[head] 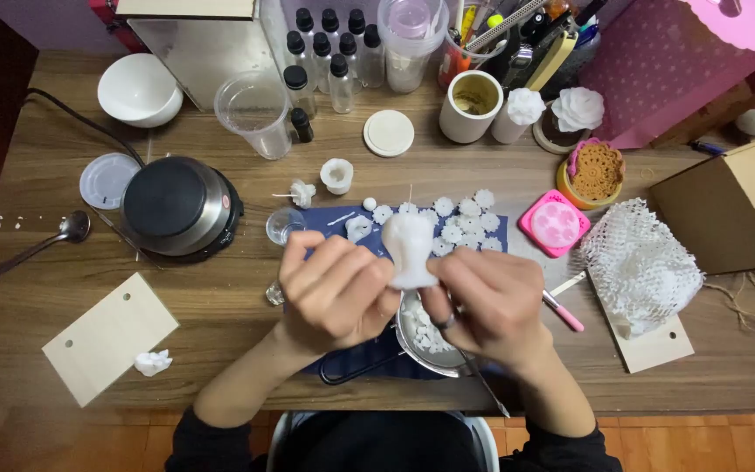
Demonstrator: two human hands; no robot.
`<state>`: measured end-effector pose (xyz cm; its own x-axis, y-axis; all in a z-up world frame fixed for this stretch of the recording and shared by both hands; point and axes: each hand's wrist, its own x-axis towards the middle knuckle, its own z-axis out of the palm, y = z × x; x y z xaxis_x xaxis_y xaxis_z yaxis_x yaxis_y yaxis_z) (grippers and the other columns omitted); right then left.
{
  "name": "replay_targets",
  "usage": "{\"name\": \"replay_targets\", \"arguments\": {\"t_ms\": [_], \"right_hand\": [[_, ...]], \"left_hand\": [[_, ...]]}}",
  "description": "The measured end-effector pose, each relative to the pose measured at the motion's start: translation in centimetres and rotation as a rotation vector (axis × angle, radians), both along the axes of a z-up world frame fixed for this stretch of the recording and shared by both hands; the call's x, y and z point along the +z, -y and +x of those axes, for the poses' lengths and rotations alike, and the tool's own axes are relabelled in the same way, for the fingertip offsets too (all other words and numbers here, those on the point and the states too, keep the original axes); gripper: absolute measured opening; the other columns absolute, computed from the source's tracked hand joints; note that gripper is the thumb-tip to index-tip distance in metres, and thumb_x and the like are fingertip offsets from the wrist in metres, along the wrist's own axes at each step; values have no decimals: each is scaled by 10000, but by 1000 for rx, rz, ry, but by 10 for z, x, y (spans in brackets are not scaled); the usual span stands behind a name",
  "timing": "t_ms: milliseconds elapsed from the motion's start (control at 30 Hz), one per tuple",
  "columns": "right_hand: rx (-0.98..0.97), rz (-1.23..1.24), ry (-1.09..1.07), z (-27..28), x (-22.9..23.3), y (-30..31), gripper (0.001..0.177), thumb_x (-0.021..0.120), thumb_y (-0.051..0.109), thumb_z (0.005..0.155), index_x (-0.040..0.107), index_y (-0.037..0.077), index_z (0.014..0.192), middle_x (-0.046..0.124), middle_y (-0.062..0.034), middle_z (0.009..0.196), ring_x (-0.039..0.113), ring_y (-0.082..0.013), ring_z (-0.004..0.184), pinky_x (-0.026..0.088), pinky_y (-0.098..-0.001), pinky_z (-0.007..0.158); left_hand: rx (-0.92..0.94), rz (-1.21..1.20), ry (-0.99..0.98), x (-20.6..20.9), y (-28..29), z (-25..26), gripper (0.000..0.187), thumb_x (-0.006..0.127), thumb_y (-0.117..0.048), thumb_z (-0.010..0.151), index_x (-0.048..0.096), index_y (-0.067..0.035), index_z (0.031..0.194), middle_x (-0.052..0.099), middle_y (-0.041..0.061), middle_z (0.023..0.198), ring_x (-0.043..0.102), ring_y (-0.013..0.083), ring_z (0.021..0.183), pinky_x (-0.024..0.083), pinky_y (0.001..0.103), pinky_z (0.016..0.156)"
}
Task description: Refining the shape of small wax flower petals by demolding them and using a fine tool to remove imperfections and excess wax.
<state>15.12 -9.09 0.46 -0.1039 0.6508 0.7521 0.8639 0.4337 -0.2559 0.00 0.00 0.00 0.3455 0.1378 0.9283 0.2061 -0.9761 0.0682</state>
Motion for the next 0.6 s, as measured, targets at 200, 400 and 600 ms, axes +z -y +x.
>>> {"name": "replay_targets", "arguments": {"t_ms": [200,400,600], "right_hand": [[-73,95,166,-1,5,-1,140,511,139,849,626,113,774,497,-19,610,424,-180,397,432,-226,456],[33,34,112,2,15,2,160,519,123,856,647,118,760,538,-20,609,450,-187,402,440,-234,445],[129,-51,-38,9,16,-4,231,516,224,909,653,147,739,549,12,606,438,-169,401,417,-232,431]], "left_hand": [[-270,-126,107,-5,-4,0,152,575,-143,890,657,-28,832,606,81,656,595,225,529,528,353,514],[-421,-322,103,-3,1,-3,112,582,67,826,667,1,795,644,91,658,625,240,510,557,341,512],[-511,-554,-34,15,-4,-12,42,642,-2,819,654,-34,794,668,70,644,646,263,532,551,345,519]]}}
